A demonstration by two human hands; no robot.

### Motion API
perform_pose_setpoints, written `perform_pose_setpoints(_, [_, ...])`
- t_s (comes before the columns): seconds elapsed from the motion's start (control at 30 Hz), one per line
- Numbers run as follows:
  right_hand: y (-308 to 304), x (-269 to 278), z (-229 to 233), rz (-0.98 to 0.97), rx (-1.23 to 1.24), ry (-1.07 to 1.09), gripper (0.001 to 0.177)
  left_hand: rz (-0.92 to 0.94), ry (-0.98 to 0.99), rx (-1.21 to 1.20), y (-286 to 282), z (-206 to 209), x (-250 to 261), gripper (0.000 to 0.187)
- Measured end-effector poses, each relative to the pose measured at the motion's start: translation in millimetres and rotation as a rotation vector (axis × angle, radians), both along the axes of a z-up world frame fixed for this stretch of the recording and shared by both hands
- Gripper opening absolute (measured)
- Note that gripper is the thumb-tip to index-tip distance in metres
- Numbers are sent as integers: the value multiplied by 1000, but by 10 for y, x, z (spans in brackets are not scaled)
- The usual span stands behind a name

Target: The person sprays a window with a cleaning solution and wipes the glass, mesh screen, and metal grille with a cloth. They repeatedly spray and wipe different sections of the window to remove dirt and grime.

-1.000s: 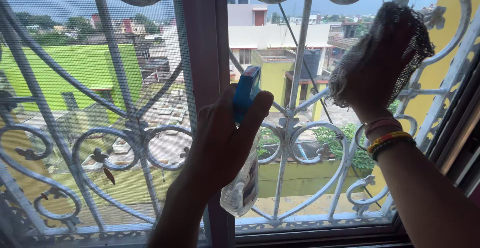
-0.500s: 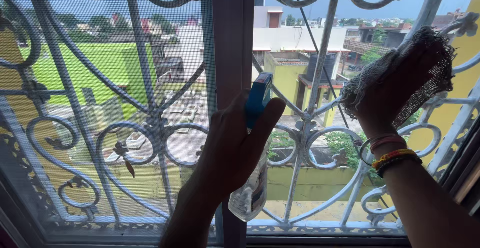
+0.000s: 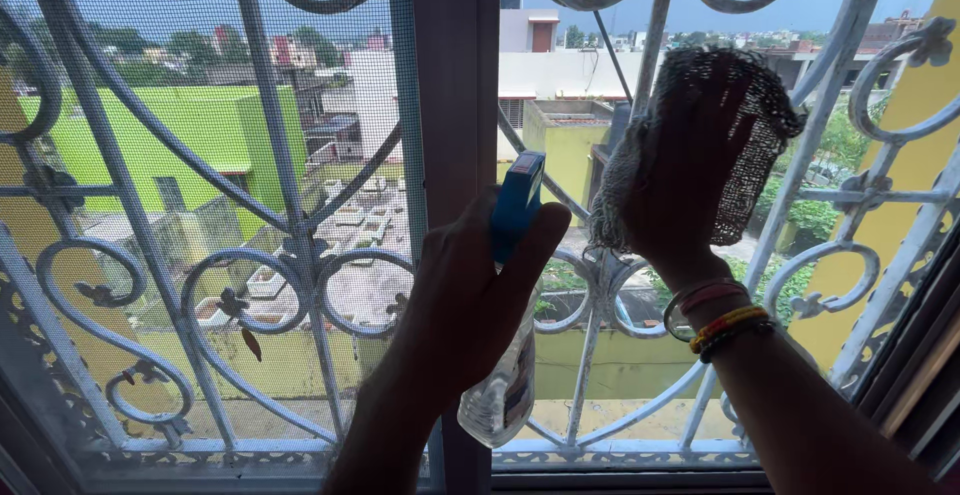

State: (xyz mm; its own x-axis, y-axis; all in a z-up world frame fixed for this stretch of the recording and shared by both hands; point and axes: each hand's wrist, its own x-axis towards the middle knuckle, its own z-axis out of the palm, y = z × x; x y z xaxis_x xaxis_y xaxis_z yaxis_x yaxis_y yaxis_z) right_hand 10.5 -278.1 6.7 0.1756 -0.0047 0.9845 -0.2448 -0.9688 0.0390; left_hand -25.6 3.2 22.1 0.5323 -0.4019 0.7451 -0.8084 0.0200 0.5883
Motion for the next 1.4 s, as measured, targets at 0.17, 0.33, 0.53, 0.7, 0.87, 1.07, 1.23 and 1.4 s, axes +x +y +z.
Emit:
perform_pose_setpoints(0.17, [390, 60, -6, 97, -152, 55, 59, -25, -35, -34, -1, -44, 18, 34])
perform_pose_setpoints(0.33, [672, 125, -49, 247, -235, 180, 79, -52, -43, -47, 30, -78, 26, 35])
perform_pose_setpoints(0.53, [630, 289, -404, 305, 131, 548, 79, -89, 4, -43, 5, -121, 25, 34])
perform_pose_setpoints(0.7, [599, 227, -502, 496, -51, 329, 82, -117, 23, -66, -15, -163, 0, 32])
perform_pose_setpoints(0.87, [637, -34, -386, 298, -273, 248, 75, -90, -37, -91, -103, -212, 3, 33])
perform_pose_setpoints(1.07, [370, -194, -423, 241, -174, 145, 56, -152, -15, -67, -217, -262, -9, 34])
perform_pose_setpoints(1.23, [-2, -301, -605, 172, -108, 123, 56, -170, 8, -63, -271, -293, -68, 32])
perform_pose_setpoints(1.4, [-310, -411, -737, 95, -12, 122, 56, -178, 56, -50, -320, -368, -98, 34])
